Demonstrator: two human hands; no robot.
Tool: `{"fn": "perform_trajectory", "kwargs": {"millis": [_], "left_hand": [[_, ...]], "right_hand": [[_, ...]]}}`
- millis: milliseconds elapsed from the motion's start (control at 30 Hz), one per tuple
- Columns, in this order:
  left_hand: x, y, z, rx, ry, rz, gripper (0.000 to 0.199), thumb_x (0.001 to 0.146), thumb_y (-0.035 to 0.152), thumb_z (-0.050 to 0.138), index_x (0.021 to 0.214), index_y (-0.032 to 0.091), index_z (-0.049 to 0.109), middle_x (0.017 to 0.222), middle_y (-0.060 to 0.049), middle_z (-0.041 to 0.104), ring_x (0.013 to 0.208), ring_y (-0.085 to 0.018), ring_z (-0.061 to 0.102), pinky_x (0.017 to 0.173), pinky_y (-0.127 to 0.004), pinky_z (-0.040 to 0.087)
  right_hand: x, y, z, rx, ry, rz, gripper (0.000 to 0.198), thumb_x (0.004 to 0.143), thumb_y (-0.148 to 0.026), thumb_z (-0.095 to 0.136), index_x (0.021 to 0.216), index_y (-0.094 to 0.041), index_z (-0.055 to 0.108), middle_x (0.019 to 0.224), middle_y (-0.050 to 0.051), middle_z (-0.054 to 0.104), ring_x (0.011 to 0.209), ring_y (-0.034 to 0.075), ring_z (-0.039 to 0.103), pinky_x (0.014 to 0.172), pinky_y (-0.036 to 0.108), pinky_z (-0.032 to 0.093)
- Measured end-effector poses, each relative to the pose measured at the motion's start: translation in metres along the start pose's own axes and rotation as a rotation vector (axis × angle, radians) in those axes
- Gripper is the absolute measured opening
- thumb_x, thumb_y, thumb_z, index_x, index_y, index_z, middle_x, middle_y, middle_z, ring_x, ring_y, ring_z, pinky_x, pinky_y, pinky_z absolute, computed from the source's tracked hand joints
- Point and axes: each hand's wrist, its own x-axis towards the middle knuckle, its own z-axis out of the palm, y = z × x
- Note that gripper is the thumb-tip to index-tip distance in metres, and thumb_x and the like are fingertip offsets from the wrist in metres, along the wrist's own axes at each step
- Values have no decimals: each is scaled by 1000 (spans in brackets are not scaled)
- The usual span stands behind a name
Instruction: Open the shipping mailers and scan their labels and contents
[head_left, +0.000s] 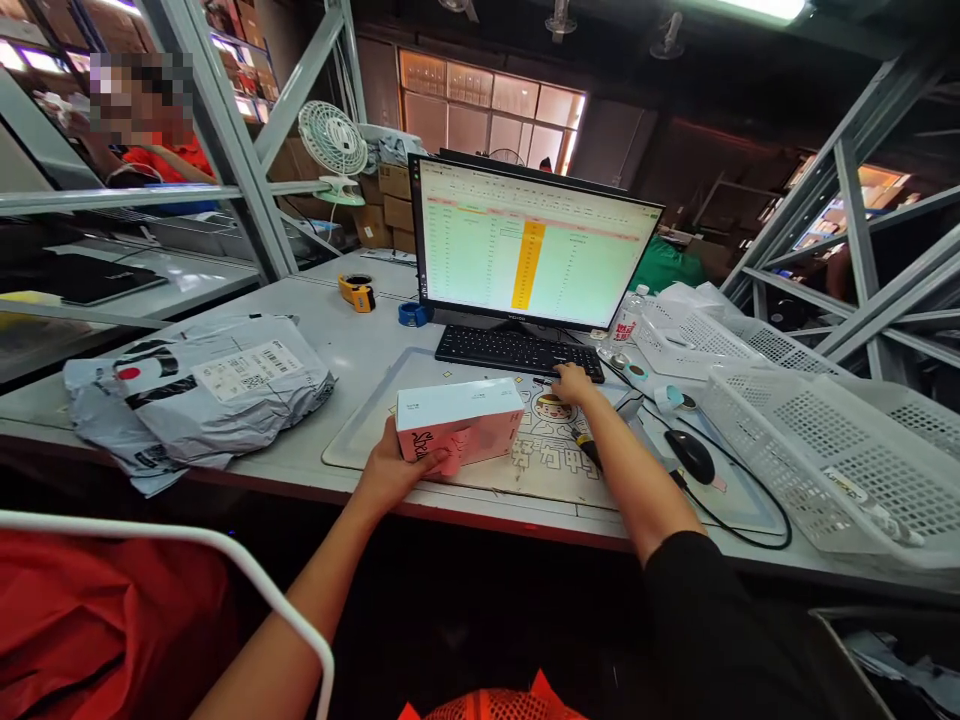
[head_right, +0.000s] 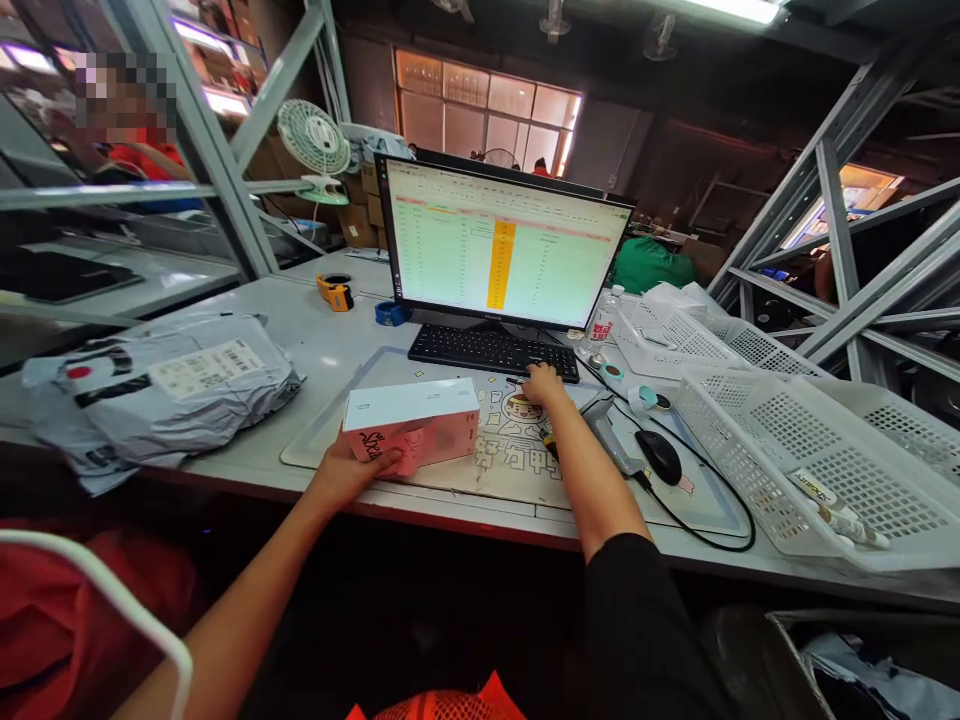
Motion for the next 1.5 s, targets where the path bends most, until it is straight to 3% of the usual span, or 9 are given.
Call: {"fn": "perform_trajectory", "kwargs": {"millis": [200, 533, 633, 733, 833, 1000, 1200, 1367, 1500], "left_hand": [[0, -1, -2, 41, 3, -3, 77, 68, 68, 86, 124, 22, 61, 112, -11, 79, 105, -33, 76, 90, -45, 61], [-4, 12, -6, 66, -1, 32, 84, 72, 72, 81, 136, 25, 54, 120, -10, 76, 111, -34, 73, 90, -44, 61], [-4, 16, -8, 62, -14, 33, 84, 74, 76, 77, 135, 24, 52, 116, -9, 77, 106, -34, 75, 86, -43, 61], [-6, 20, -7, 87, 56, 25, 81, 75, 85, 67, 126, 23, 53, 106, -10, 78, 100, -35, 76, 82, -43, 60], [-9, 20, -3, 139, 158, 56, 80, 78, 94, 49, 116, 23, 54, 103, -13, 77, 98, -38, 76, 80, -45, 59], [-14, 19, 2, 221, 239, 100, 81, 88, 91, 20, 110, 21, 54, 98, -18, 76, 93, -41, 75, 79, -49, 57], [-13, 19, 3, 282, 263, 52, 72, 94, 82, 21, 111, 20, 54, 94, -20, 75, 88, -41, 75, 76, -48, 55], [-13, 17, 3, 283, 266, 35, 67, 97, 78, 26, 112, 20, 55, 90, -17, 74, 87, -40, 75, 76, -47, 56], [-14, 18, -3, 194, 304, 38, 73, 95, 83, 25, 112, 20, 57, 95, -18, 74, 95, -39, 74, 80, -47, 57]], "right_hand": [[12, -7, 22, 35, 19, 58, 46, 100, -23, 48, 141, -10, 63, 164, 22, 40, 154, 39, 23, 123, 58, 20], [4, -22, 4, 181, 118, 40, 44, 100, -18, 46, 137, -6, 67, 164, 22, 43, 154, 40, 31, 125, 62, 24], [-28, -48, -17, 256, 252, -4, 45, 105, -22, 37, 140, -7, 62, 151, 22, 56, 141, 29, 49, 119, 44, 39], [-93, -86, -22, 482, 424, -81, 44, 110, -34, 29, 124, -14, 65, 119, 15, 71, 105, 24, 67, 95, 35, 54], [-161, -129, 2, 741, 340, -298, 32, 104, -49, 52, 113, -21, 64, 89, 6, 70, 78, 22, 67, 77, 34, 56], [-193, -176, 51, 689, 298, -339, 58, 88, -45, 79, 134, -19, 56, 119, 15, 68, 107, 34, 68, 91, 46, 58], [-174, -177, 53, 696, 293, -323, 50, 96, -35, 71, 141, -20, 55, 118, 12, 71, 104, 28, 69, 90, 38, 56], [-171, -177, 42, 807, 358, -297, 26, 105, -34, 44, 106, -21, 67, 97, 8, 74, 89, 23, 70, 84, 34, 54], [-181, -117, 5, 933, 469, 3, 43, 103, -60, 43, 98, -21, 60, 82, 5, 67, 71, 20, 65, 69, 32, 55]]}}
